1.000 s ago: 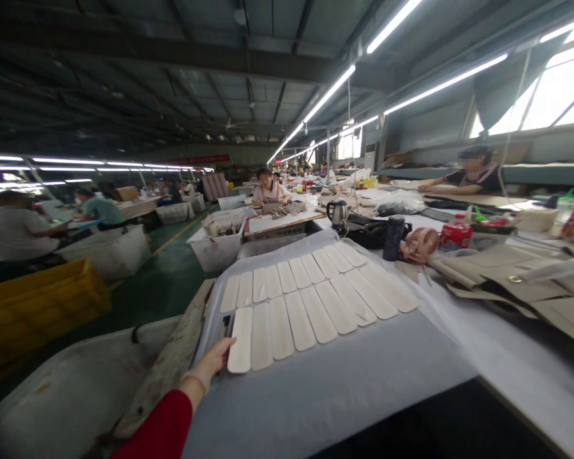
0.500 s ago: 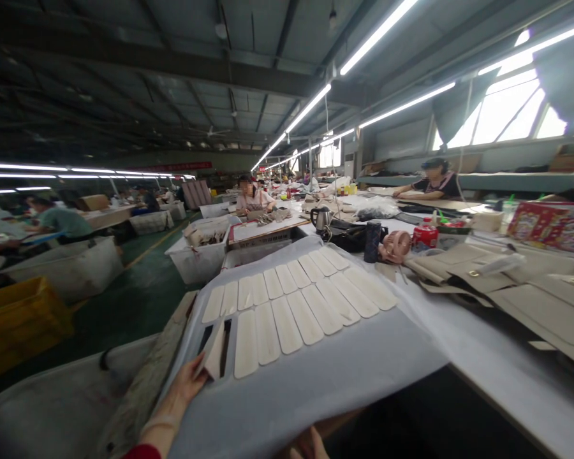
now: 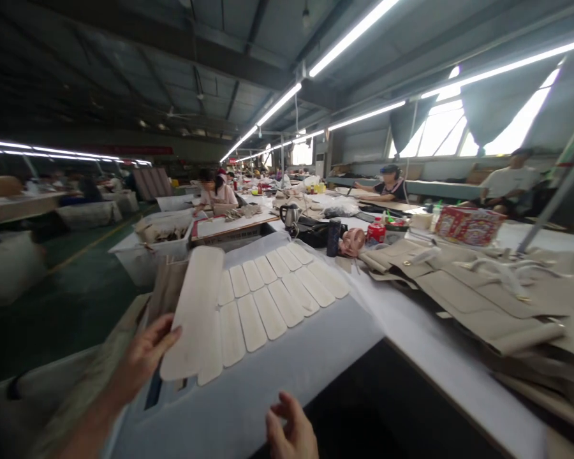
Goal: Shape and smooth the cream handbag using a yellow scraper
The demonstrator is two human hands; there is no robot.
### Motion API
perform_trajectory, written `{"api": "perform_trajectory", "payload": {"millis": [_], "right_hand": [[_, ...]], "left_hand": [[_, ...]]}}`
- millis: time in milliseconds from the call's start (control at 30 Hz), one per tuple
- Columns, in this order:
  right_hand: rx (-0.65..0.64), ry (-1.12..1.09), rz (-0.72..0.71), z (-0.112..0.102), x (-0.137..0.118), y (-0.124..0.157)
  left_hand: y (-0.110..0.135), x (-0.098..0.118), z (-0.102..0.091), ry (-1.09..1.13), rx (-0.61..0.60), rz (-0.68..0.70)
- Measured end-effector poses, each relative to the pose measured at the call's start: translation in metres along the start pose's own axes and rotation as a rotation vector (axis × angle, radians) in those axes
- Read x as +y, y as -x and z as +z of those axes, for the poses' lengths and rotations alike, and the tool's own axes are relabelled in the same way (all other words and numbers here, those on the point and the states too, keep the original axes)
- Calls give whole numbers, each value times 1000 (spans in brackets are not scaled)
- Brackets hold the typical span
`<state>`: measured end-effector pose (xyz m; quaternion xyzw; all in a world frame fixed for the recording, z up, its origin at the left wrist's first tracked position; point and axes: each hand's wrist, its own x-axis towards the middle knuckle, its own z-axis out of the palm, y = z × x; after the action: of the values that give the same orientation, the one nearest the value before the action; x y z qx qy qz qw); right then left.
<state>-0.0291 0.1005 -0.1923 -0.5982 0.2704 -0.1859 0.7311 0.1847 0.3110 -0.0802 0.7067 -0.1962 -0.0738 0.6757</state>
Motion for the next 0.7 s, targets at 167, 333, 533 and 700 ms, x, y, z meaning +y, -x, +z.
{"api": "perform_trajectory", "payload": {"millis": [167, 333, 533, 700], "right_hand": [[60, -92, -230, -43, -101, 33], [383, 78, -327, -132, -147, 90], [833, 591, -369, -259, -168, 190], [997, 953, -369, -320, -170, 252]], "left_hand": [[90, -3, 156, -371, -257, 636], [155, 3, 281, -118, -776, 785], [180, 63, 342, -59, -748, 1065], [175, 99, 397, -127, -596, 872]]}}
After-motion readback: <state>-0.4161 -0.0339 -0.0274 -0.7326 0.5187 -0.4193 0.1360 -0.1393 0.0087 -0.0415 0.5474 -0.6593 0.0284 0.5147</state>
